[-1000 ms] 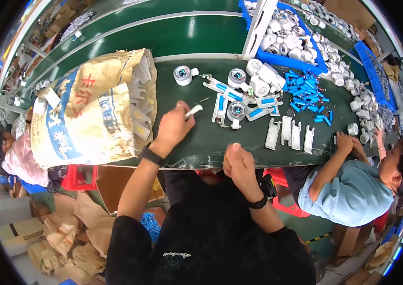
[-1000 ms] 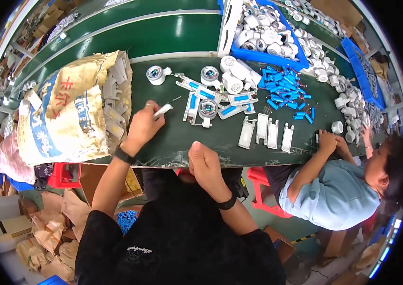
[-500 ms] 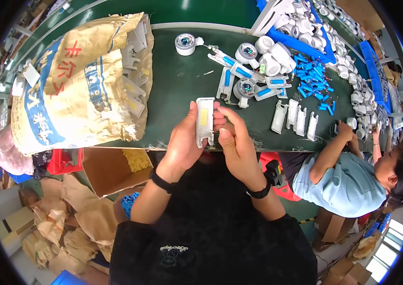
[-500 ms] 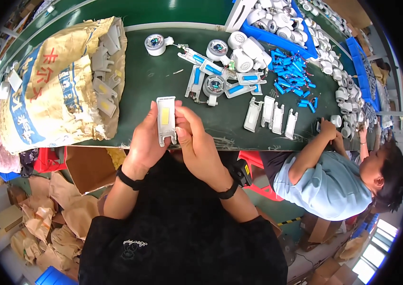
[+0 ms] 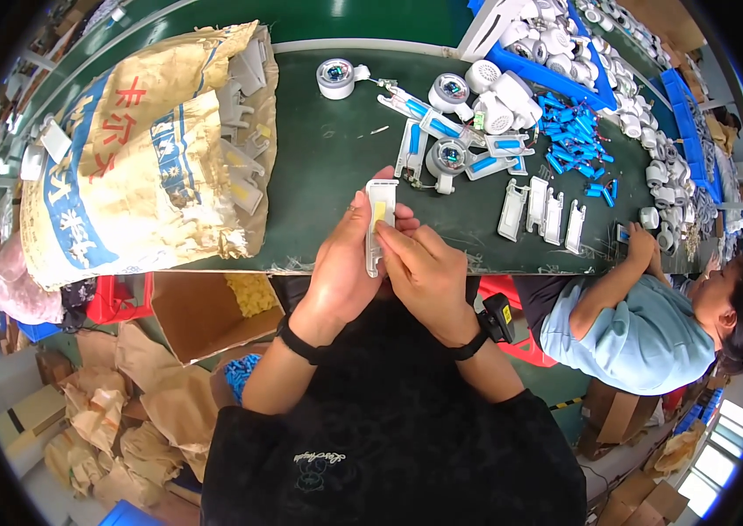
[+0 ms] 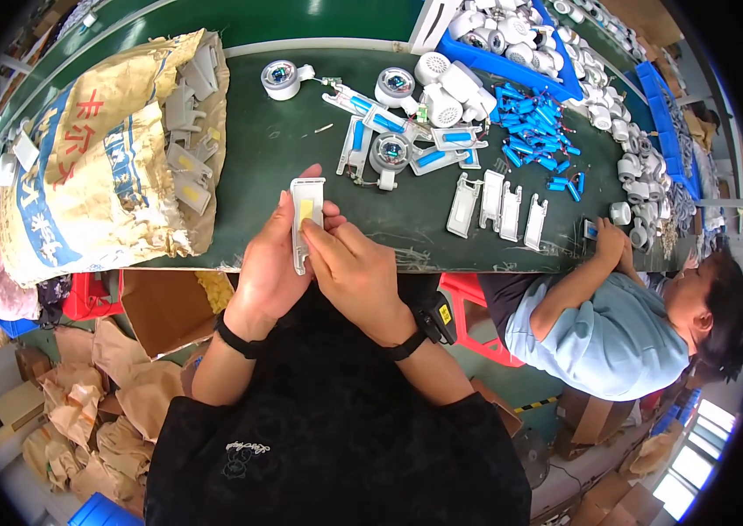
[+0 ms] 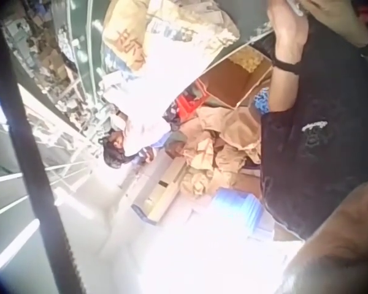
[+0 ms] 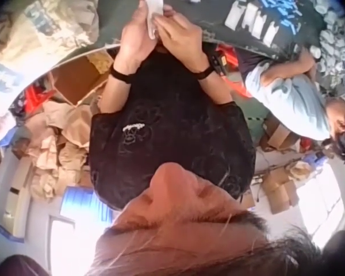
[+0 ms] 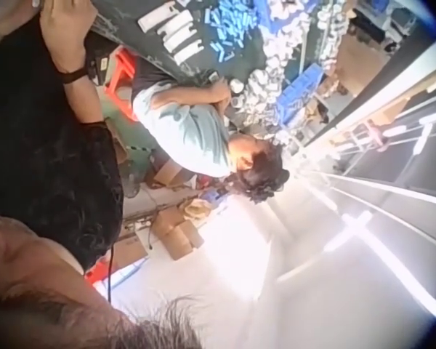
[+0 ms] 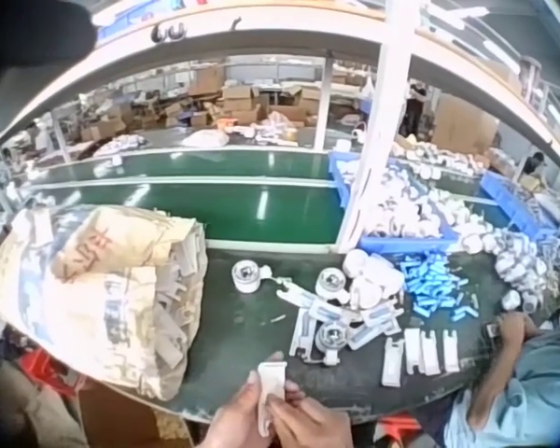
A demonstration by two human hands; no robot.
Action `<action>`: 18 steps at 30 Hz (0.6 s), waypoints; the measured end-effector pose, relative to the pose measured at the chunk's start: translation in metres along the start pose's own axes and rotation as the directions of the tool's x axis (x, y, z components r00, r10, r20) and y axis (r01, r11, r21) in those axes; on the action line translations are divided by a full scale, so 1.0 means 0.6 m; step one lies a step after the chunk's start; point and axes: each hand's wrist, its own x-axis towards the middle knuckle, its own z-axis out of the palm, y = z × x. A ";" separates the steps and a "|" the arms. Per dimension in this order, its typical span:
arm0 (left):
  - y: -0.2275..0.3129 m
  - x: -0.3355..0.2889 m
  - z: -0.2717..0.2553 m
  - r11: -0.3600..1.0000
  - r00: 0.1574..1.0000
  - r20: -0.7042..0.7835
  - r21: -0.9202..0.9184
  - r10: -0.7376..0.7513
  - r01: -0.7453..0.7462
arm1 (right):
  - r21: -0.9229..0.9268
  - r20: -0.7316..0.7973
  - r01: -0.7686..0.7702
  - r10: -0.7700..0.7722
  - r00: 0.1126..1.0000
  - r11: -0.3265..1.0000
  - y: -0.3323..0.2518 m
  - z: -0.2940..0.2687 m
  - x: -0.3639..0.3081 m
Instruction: The person peels a yellow backing from a plastic component, presses it onto the component, and then inserts a battery and the component into a camera housing.
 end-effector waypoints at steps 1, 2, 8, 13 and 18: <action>-0.001 0.000 -0.001 1.000 1.000 0.002 0.006 0.000 0.000 | 0.000 -0.001 -0.001 0.001 1.000 1.000 0.000 0.000 0.000; -0.001 0.000 0.001 1.000 1.000 0.002 0.007 -0.002 0.002 | 0.006 -0.009 -0.005 0.005 1.000 1.000 0.001 -0.001 0.000; -0.001 -0.004 0.005 1.000 1.000 0.015 -0.004 0.000 0.000 | 0.013 -0.028 0.008 -0.008 1.000 1.000 0.000 -0.004 -0.005; -0.006 -0.006 0.005 0.999 1.000 -0.015 0.031 0.013 -0.012 | -0.037 0.005 0.029 -0.029 1.000 0.999 0.000 -0.004 -0.008; -0.004 -0.005 0.007 0.999 1.000 -0.026 0.048 0.011 -0.010 | -0.018 -0.039 0.043 -0.043 0.998 0.999 0.006 0.002 -0.007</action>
